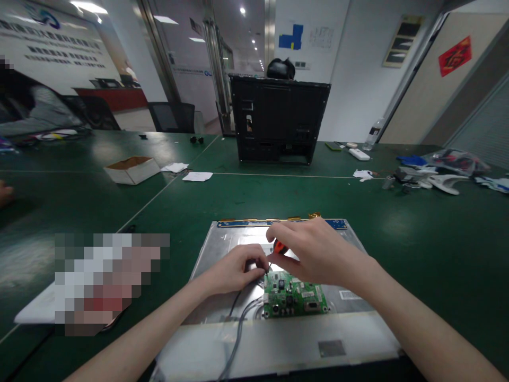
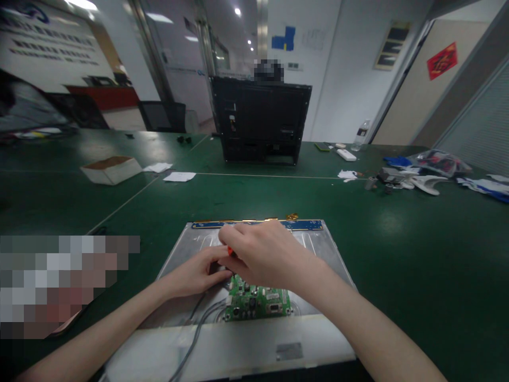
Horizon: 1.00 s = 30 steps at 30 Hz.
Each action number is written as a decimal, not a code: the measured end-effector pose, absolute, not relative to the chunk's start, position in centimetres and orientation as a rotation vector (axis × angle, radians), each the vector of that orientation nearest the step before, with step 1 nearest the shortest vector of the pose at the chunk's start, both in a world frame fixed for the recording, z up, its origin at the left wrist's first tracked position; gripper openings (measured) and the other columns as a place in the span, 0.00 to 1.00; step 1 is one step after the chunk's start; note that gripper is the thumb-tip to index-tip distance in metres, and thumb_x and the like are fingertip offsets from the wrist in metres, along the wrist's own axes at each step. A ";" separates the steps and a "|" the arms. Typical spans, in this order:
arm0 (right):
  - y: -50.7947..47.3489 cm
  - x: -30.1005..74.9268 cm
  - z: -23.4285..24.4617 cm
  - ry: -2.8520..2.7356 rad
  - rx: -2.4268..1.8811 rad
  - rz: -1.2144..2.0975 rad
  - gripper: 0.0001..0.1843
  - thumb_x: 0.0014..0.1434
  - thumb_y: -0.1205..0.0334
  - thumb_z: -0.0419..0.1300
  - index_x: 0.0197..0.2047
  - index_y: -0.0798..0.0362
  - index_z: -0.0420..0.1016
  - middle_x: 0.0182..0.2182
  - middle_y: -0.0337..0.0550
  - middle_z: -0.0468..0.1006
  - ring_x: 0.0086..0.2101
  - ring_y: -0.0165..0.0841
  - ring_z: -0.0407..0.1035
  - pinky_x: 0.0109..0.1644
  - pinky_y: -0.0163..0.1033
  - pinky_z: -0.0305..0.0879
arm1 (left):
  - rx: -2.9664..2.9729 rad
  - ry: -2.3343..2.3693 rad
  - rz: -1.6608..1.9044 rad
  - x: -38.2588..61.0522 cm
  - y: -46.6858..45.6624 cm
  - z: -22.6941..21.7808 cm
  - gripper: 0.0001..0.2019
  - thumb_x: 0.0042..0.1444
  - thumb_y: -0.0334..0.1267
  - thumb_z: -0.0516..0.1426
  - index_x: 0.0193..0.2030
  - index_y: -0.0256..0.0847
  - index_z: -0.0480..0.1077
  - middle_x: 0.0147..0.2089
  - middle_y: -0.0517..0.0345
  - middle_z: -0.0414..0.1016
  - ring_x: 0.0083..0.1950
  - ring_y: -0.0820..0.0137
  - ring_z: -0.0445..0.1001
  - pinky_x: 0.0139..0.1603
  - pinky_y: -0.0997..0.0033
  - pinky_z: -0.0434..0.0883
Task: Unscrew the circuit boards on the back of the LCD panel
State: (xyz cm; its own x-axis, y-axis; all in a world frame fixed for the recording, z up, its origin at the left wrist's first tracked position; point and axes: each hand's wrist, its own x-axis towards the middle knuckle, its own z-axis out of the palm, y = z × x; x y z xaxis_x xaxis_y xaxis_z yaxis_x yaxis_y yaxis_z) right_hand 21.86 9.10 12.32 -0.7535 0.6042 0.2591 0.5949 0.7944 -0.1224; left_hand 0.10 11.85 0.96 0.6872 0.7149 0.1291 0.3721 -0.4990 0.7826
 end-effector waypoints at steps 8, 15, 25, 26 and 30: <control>9.0 21.9 12.4 -2.708 -0.863 0.119 0.08 0.62 0.64 0.56 0.44 0.57 0.67 0.38 0.43 0.76 0.29 0.29 0.63 0.28 0.36 0.47 | 2.121 0.830 0.594 0.3 11.6 1.4 0.03 0.56 0.30 0.57 0.34 0.39 0.73 0.35 0.59 0.76 0.36 0.68 0.72 0.38 0.70 0.68; 8.9 21.9 12.4 -2.702 -0.894 0.107 0.07 0.62 0.67 0.55 0.44 0.56 0.67 0.39 0.43 0.76 0.27 0.28 0.62 0.27 0.36 0.46 | 2.115 0.817 0.574 0.2 11.7 1.3 0.04 0.57 0.33 0.58 0.38 0.39 0.75 0.38 0.57 0.78 0.40 0.66 0.74 0.43 0.68 0.69; 8.7 22.0 12.8 -2.733 -0.918 0.105 0.05 0.64 0.62 0.57 0.41 0.54 0.66 0.32 0.39 0.76 0.27 0.28 0.62 0.27 0.37 0.43 | 2.140 0.847 0.590 0.4 11.6 1.6 0.03 0.54 0.32 0.56 0.33 0.40 0.71 0.33 0.59 0.75 0.35 0.68 0.71 0.37 0.71 0.66; 8.6 22.1 12.8 -2.728 -0.902 0.120 0.05 0.62 0.64 0.56 0.41 0.54 0.66 0.34 0.40 0.76 0.27 0.28 0.61 0.27 0.37 0.44 | 2.133 0.842 0.593 0.4 11.5 1.6 0.03 0.55 0.32 0.56 0.34 0.40 0.72 0.34 0.59 0.76 0.36 0.68 0.72 0.38 0.70 0.67; 8.5 22.0 12.9 -2.729 -0.873 0.183 0.09 0.57 0.68 0.55 0.43 0.55 0.66 0.38 0.42 0.75 0.28 0.28 0.60 0.27 0.36 0.46 | 2.118 0.832 0.582 0.4 11.5 1.7 0.03 0.57 0.34 0.58 0.36 0.40 0.74 0.36 0.57 0.77 0.38 0.67 0.73 0.41 0.69 0.69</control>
